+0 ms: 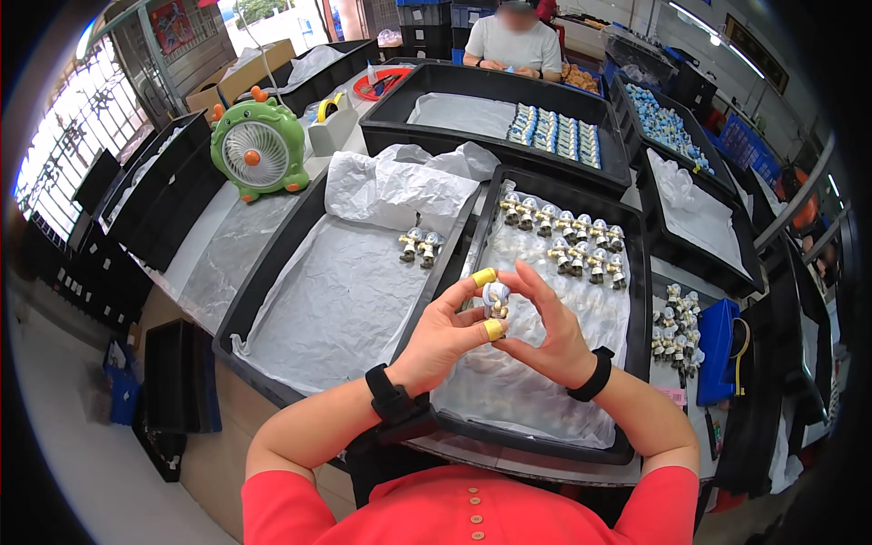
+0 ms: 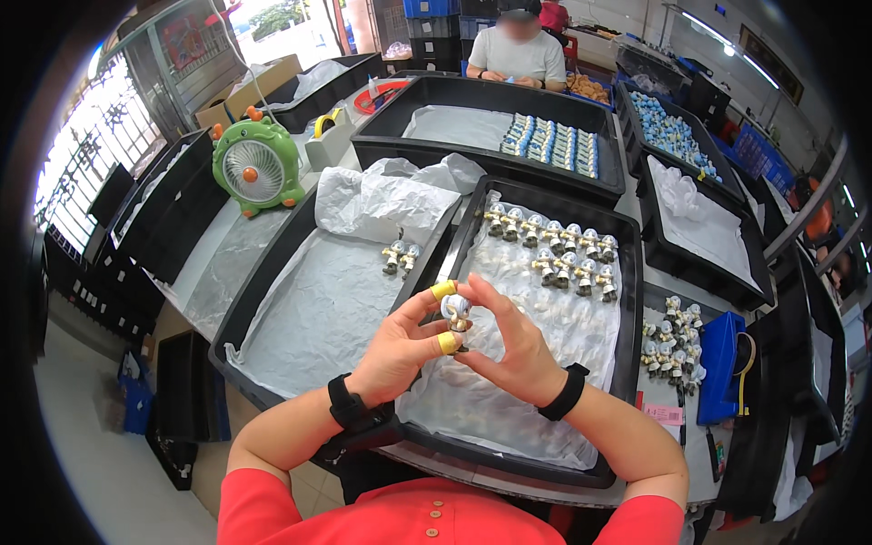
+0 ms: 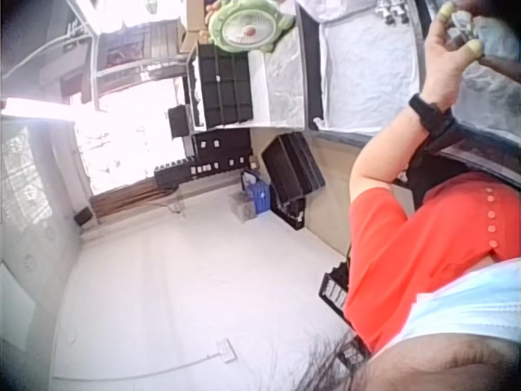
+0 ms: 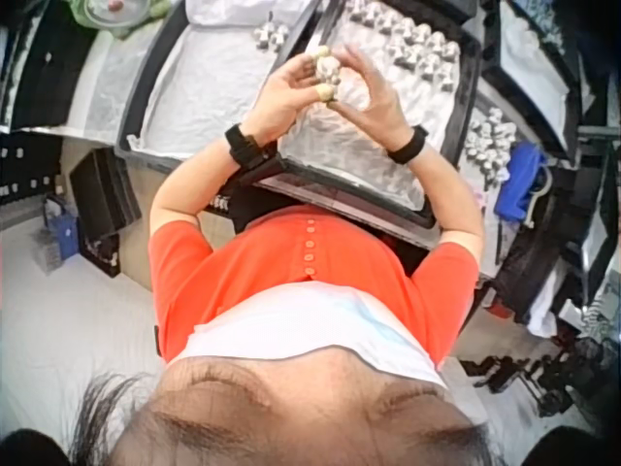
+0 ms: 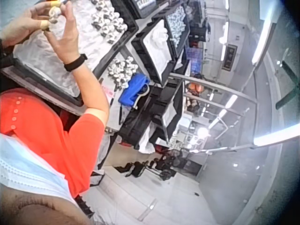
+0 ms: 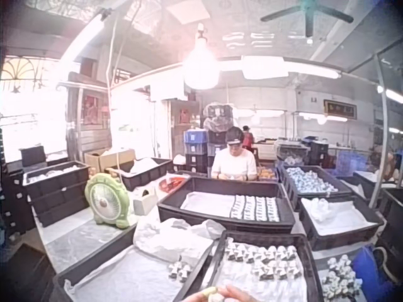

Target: The person assembles small metal valve components by hand, picking up parts from a tray and screwing them together. They use a red-handled screwdriver to tighten the assembly and place the finished units into a black tray lined with white paper. The process is repeated for multiple units.

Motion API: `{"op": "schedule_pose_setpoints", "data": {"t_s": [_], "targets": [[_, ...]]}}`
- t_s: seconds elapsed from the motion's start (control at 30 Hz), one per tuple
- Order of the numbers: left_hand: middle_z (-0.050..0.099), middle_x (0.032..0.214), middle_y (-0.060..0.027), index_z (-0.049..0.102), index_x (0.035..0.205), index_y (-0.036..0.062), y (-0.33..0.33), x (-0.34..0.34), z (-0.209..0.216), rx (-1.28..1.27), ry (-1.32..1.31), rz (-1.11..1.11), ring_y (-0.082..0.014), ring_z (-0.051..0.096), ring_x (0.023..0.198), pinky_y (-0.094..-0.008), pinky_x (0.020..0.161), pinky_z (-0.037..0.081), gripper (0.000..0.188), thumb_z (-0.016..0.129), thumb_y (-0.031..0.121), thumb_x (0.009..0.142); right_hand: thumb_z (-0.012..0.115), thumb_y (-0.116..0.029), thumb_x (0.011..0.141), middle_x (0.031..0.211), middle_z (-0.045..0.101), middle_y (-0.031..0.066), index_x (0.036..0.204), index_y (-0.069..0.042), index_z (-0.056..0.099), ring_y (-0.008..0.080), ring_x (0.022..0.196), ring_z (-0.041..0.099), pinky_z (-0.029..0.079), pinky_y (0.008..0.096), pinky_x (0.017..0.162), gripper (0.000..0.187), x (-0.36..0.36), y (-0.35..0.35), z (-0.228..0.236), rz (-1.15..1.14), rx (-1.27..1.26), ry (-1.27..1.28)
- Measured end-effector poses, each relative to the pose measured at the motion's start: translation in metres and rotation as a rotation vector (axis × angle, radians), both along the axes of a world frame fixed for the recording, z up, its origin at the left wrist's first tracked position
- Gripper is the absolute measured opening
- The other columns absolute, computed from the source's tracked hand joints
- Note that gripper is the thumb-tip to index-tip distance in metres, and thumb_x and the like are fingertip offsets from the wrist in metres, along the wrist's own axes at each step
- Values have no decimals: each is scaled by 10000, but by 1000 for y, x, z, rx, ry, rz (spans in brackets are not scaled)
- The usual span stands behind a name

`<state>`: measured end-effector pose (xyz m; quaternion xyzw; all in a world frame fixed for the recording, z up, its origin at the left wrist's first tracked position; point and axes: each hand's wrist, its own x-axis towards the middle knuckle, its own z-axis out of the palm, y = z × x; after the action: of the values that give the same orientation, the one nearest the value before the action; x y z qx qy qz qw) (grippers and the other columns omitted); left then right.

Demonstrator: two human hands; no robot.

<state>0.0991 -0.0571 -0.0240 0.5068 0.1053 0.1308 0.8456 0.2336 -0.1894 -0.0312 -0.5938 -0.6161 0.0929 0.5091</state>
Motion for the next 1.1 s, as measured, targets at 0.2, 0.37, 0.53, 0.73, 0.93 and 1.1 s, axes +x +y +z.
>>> {"op": "schedule_pose_setpoints", "data": {"t_s": [0.2,0.37,0.53,0.73,0.93,1.1], "targets": [[451,1143,-74,404,1318,43,-4,-3,6,25,24,26,-214,553,1095,-307,854,491,526,617,20,837,766,-11,656,1280,485,157,1416,-45,222,269,1131,527,433,358,952,936,-8,2,3,-58,96,-157],[447,1144,-76,393,1323,41,-5,-4,5,43,10,35,-219,550,1101,-309,846,492,527,611,27,844,771,-12,647,1270,491,156,1423,-45,209,272,1112,534,432,366,949,959,-8,2,1,-53,89,-93],[475,1169,-88,380,1329,41,-3,-3,6,26,58,34,-210,544,1110,-315,849,486,533,608,35,847,778,-30,644,1259,496,159,1425,-48,206,275,1108,531,424,371,953,968,-9,2,2,-42,27,-20],[512,1205,-117,345,1345,50,-1,-3,2,-48,17,10,-215,551,1102,-342,871,474,479,530,107,907,798,-53,620,1230,507,156,1421,-52,219,283,1104,512,424,379,932,988,-8,-1,4,-109,70,-136],[518,1213,-106,333,1354,56,0,-1,0,-301,-80,-125,-233,553,1099,-357,885,470,414,426,159,963,815,-57,596,1220,511,153,1412,-62,244,292,1095,511,430,385,917,996,-12,0,6,-100,163,-148],[537,1177,-100,418,1291,26,-1,0,-2,-301,-30,-149,-232,557,1075,-365,888,468,394,417,267,979,815,-51,593,1230,516,137,1410,-76,256,289,1081,517,444,377,895,991,-13,0,4,-102,162,-164]]}}
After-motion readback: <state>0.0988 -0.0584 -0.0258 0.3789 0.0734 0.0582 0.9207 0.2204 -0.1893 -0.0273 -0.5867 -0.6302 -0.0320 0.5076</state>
